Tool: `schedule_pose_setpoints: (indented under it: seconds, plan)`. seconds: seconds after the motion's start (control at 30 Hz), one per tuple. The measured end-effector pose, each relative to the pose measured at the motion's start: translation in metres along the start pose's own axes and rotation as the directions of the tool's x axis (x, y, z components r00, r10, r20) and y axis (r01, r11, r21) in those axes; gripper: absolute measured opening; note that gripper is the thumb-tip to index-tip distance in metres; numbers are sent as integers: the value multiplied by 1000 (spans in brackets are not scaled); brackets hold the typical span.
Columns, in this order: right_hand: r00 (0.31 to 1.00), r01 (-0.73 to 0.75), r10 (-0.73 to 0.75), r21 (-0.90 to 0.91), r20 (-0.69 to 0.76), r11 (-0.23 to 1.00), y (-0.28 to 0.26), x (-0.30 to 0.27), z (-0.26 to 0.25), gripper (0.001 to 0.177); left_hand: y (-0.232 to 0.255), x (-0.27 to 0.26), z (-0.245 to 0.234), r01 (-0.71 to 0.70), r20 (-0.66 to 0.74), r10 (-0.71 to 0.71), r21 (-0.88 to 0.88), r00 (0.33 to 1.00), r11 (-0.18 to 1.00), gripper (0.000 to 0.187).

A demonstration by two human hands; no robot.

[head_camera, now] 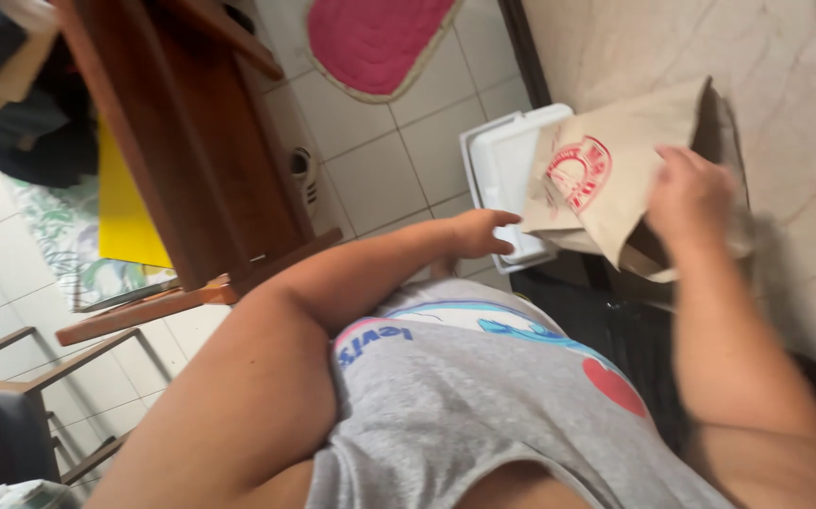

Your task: Organizing various household items including hardware, bags, and shoes by moving them to storage areas.

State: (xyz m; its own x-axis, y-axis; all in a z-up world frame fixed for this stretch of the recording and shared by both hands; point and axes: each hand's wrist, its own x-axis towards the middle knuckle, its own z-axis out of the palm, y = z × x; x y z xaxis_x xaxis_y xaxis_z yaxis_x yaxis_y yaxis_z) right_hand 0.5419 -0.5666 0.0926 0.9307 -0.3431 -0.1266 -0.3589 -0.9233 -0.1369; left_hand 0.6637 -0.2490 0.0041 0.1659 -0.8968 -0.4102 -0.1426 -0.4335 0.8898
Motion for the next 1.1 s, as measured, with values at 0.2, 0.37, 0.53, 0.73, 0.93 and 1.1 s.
schedule_pose_setpoints:
  seconds: [0.2, 0.37, 0.53, 0.73, 0.93, 1.1]
  plan:
    - [888, 285, -244, 49, -391, 957, -123, 10, -11, 36, -35, -12, -21, 260, -107, -256, 28, 961, 965, 67]
    - [882, 457, -402, 243, -246, 856, -183, 36, 7, 32, -37, -64, -68, 370, -287, -466, -330, 837, 868, 57]
    - [814, 580, -537, 257, -221, 773, -227, 104, -1, 32, -72, -137, -117, 259, -466, -550, -551, 693, 793, 52]
    - [702, 711, -688, 257, -187, 655, -303, 233, -15, 31, -118, -201, -172, 125, -503, -754, -791, 422, 598, 48]
    - [595, 762, -800, 263, 75, 591, -397, 374, -17, 36, -234, -173, -249, 128, -437, -832, -856, 340, 502, 46]
    - [509, 779, -827, 281, 239, 561, -470, 456, -13, 36, -218, -157, -353, 157, -580, -741, -742, 338, 652, 49]
